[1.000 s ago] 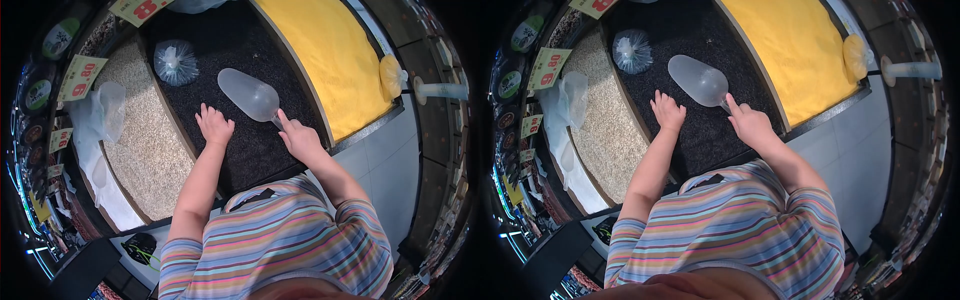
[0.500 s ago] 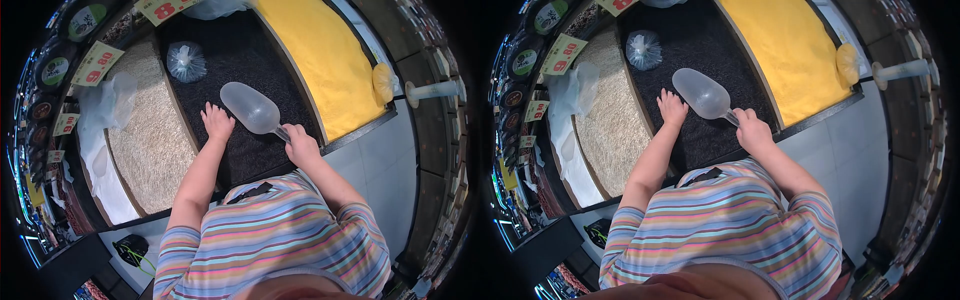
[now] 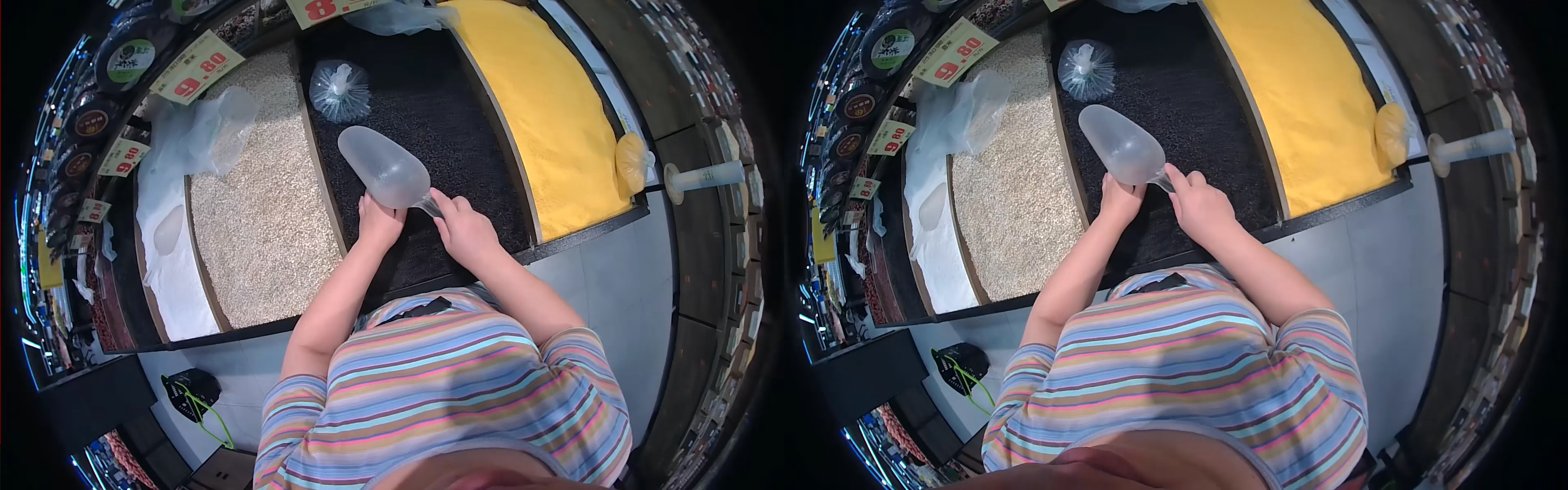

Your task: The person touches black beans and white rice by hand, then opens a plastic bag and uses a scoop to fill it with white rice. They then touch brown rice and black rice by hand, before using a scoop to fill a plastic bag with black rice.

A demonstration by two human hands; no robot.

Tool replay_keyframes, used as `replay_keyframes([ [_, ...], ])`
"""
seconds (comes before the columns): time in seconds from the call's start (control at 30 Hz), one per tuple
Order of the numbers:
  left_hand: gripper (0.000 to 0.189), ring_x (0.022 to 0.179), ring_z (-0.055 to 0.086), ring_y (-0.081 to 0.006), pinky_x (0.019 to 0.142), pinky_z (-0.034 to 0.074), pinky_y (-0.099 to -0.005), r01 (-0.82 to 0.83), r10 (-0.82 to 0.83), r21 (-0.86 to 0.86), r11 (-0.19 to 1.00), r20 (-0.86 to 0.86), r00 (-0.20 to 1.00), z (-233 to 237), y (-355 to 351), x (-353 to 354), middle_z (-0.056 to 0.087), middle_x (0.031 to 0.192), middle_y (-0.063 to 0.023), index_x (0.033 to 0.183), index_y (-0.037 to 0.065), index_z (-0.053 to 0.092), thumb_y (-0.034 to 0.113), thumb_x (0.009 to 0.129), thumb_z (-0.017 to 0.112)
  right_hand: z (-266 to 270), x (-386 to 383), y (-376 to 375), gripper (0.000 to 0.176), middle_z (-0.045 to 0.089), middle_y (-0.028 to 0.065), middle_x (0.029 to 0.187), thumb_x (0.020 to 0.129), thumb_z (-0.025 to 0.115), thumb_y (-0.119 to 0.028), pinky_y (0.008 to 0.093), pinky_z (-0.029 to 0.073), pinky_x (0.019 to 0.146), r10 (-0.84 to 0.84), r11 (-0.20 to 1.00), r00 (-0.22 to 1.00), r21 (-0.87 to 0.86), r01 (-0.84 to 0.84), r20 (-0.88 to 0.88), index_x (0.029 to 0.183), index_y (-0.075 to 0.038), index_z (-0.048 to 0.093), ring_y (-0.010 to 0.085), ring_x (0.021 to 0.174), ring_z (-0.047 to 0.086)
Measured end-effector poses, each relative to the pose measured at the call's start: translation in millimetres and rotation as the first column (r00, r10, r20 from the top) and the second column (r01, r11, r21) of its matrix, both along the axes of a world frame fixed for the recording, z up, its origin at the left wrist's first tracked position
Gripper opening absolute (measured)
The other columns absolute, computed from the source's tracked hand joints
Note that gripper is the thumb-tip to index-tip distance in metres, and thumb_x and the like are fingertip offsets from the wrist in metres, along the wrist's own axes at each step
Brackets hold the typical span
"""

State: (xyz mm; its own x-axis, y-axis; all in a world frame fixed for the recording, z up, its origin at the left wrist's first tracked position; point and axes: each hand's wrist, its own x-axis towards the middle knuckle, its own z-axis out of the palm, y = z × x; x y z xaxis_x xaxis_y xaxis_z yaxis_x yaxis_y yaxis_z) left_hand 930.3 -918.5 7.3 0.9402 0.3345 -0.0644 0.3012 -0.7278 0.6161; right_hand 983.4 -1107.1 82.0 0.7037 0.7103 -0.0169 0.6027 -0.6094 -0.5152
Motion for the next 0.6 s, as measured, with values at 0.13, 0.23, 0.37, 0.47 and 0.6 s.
replay_keyframes([
  [0.13,0.040,0.131,0.036,-0.0392,0.105,0.028,-0.0607,0.008,-0.007,0.207,0.978,-0.006,1.000,8.5,-10.3,-17.1,0.043,0.138,-0.0158,0.124,0.010,0.056,0.025,0.086,0.058,-17.9,6.4,-11.3,0.049,0.057,0.0171,0.093,0.087,0.059,-0.019,0.0445,0.054,0.065,-0.026,0.993,0.998,0.110,0.032,-0.055,0.133,-0.011,0.044,0.0369,0.075,0.064],
  [0.23,0.039,0.134,0.033,-0.0384,0.105,0.024,-0.0639,0.007,-0.012,0.267,0.964,0.014,1.000,8.2,-13.4,-22.6,0.039,0.142,-0.0144,0.123,0.012,0.058,0.025,0.086,0.059,-23.8,12.0,-20.1,0.049,0.058,0.0173,0.095,0.087,0.060,-0.017,0.0441,0.053,0.069,-0.045,0.984,0.982,0.163,0.075,-0.182,0.132,-0.011,0.045,0.0371,0.078,0.063],
  [0.37,0.032,0.132,0.036,-0.0358,0.105,0.021,-0.0644,-0.007,-0.027,0.250,0.968,0.131,0.991,7.2,-11.7,-16.2,0.045,0.138,-0.0122,0.116,0.011,0.060,0.024,0.086,0.060,-23.9,22.6,-21.9,0.049,0.058,0.0163,0.096,0.086,0.060,-0.013,0.0415,0.052,0.071,-0.057,0.972,0.948,0.199,0.124,-0.314,0.132,-0.008,0.045,0.0339,0.081,0.062],
  [0.47,0.026,0.130,0.040,-0.0347,0.106,0.019,-0.0624,-0.016,-0.015,0.118,0.993,0.265,0.964,12.3,-5.6,-0.2,0.051,0.132,-0.0125,0.109,0.009,0.061,0.023,0.087,0.057,-21.2,33.0,-14.9,0.052,0.059,0.0146,0.096,0.084,0.061,-0.008,0.0375,0.051,0.071,-0.045,0.967,0.943,0.223,0.124,-0.330,0.133,-0.005,0.044,0.0296,0.079,0.062],
  [0.6,0.028,0.125,0.045,-0.0336,0.107,0.022,-0.0512,-0.065,0.072,-0.031,0.997,0.403,0.913,16.6,7.2,27.5,0.055,0.126,-0.0171,0.103,0.000,0.063,0.022,0.091,0.049,-13.1,52.1,1.8,0.056,0.058,0.0158,0.099,0.086,0.061,-0.013,0.0400,0.052,0.073,-0.003,0.978,0.912,0.188,0.087,-0.409,0.137,-0.005,0.039,0.0324,0.082,0.062],
])
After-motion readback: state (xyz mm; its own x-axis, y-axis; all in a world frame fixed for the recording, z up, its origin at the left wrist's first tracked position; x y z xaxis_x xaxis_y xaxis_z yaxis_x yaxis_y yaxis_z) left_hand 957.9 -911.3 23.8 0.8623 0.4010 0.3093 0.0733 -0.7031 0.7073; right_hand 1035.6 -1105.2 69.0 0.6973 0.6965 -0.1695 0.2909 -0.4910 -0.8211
